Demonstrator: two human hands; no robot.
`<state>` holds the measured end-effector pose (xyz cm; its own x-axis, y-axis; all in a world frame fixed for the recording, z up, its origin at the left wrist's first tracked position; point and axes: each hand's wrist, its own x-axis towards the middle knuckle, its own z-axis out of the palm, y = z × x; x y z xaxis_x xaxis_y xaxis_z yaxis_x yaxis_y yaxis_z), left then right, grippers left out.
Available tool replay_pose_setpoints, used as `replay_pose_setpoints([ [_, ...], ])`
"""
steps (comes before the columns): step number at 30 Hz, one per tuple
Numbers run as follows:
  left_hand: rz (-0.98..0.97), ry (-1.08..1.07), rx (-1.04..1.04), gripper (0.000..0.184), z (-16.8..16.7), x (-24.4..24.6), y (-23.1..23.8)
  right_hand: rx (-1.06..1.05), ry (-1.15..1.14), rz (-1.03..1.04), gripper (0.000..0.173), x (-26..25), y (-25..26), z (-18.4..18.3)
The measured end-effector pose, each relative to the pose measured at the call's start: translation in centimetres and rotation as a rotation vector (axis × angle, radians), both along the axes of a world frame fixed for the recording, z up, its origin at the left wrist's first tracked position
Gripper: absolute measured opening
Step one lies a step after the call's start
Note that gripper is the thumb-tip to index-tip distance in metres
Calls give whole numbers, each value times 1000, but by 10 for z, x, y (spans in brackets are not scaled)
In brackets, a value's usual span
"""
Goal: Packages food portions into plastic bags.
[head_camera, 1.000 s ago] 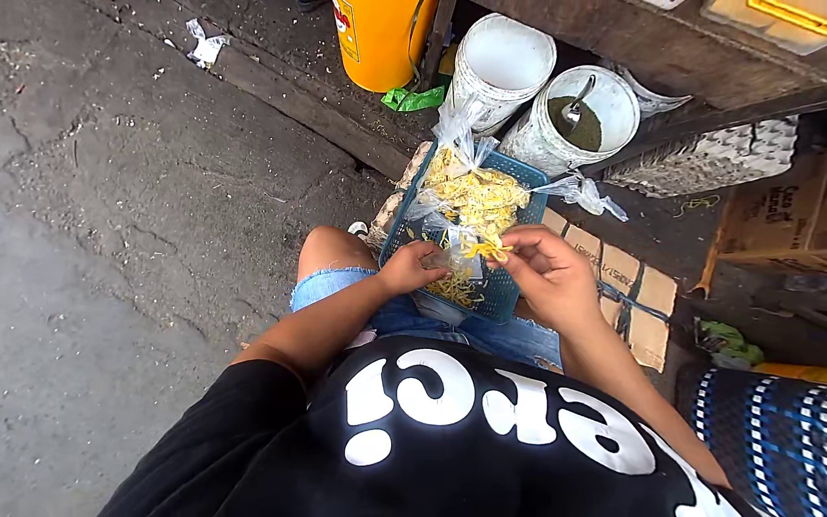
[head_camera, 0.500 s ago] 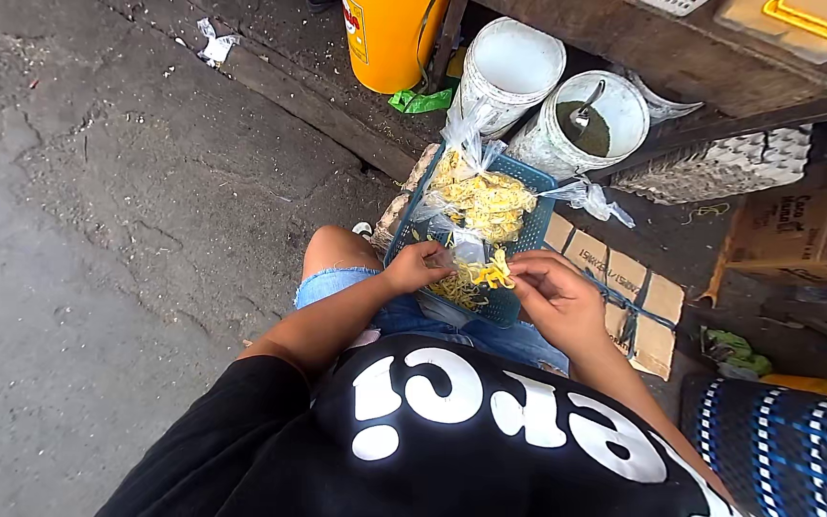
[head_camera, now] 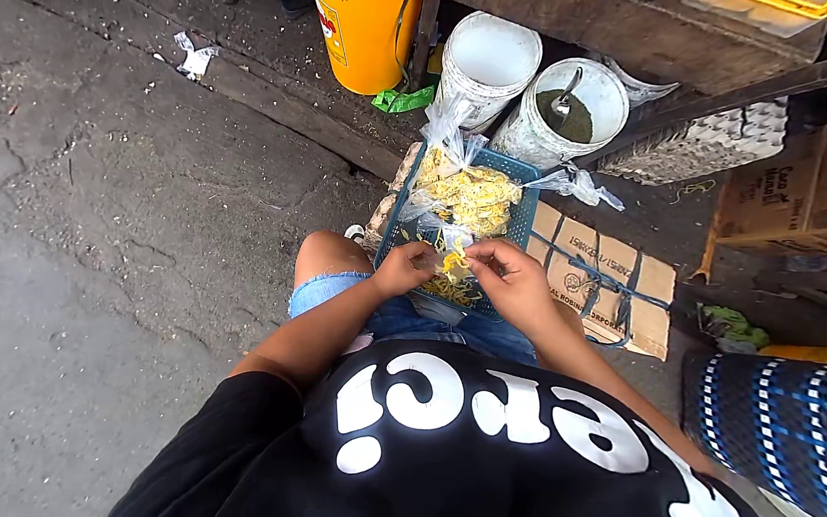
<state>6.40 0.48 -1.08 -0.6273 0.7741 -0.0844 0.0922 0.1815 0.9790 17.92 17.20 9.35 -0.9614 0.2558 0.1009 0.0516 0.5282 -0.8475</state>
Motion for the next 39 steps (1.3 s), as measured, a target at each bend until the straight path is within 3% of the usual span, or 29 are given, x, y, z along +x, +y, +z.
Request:
replay_pose_setpoints([
  [14, 3, -59, 35, 30, -2, -2, 0, -134, 261, -211, 14, -9, -8, -16],
  [22, 16, -81, 34, 28, -2, -2, 1, -122, 313, -133, 12, -7, -12, -24],
  [25, 53, -89, 53, 28, -4, -2, 0, 16, 332, -91, 11, -5, -8, -25],
  [32, 63, -111, 48, 25, -3, -2, 2, 141, 218, -78, 14, 0, -12, -28],
  [39, 83, -84, 9, 33, -5, -1, -1, 66, -82, 91, 41, 0, -13, -10],
])
